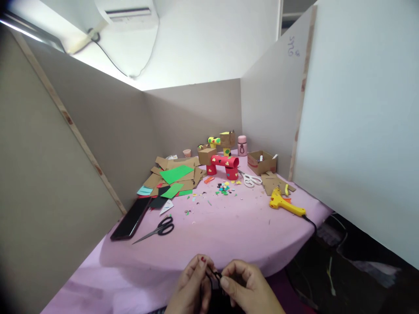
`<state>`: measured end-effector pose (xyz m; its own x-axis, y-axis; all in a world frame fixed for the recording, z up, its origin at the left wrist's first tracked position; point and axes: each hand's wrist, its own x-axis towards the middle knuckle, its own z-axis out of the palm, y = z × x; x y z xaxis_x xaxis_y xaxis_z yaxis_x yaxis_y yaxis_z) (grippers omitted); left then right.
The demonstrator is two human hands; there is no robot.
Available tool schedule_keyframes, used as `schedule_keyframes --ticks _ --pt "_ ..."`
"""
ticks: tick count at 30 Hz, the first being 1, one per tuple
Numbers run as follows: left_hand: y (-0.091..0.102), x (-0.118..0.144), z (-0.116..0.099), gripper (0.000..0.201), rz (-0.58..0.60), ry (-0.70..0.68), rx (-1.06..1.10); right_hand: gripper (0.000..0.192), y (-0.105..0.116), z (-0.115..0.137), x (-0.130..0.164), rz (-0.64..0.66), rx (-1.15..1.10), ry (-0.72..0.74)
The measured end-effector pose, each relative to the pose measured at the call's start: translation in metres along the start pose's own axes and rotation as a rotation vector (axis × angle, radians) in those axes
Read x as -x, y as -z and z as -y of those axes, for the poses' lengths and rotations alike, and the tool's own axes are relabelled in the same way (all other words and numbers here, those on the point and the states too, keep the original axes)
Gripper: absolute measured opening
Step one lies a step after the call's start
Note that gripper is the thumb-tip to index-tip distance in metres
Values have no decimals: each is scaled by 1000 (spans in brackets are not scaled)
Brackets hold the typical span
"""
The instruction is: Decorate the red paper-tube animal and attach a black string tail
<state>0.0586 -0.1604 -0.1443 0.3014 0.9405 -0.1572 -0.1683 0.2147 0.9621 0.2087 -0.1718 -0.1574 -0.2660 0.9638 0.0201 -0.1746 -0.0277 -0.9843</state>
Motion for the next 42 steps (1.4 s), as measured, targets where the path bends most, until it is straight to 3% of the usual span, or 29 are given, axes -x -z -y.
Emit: schedule_keyframes --ticks 4,9,15,20,25,28,33,38,42 --pt "-3 -2 8 50 -40 -77 -10 40 1 -2 2 -62 64 36" --pt "2 -1 5 49 32 10 -21 36 3 -1 4 -76 -14 64" --pt "2 3 0 46 87 25 9 24 -3 2 4 -27 -388 80" --pt "0 1 4 43 37 -129 -9 30 -5 -2 3 87 -569 -18" --pt "0 3 1 41 -11 -141 -114 35 -3 2 3 138 -517 -138" --pt "0 4 1 42 -27 -151 -114 35 -3 6 3 231 -451 -205" --pt "2 5 0 41 -51 -139 -171 40 -2 5 5 300 -365 -231" --pt "3 5 -6 44 -29 -97 -75 44 2 -1 7 404 -253 -242" --pt "2 3 -9 46 -47 -65 54 48 2 0 9 412 -239 -239"
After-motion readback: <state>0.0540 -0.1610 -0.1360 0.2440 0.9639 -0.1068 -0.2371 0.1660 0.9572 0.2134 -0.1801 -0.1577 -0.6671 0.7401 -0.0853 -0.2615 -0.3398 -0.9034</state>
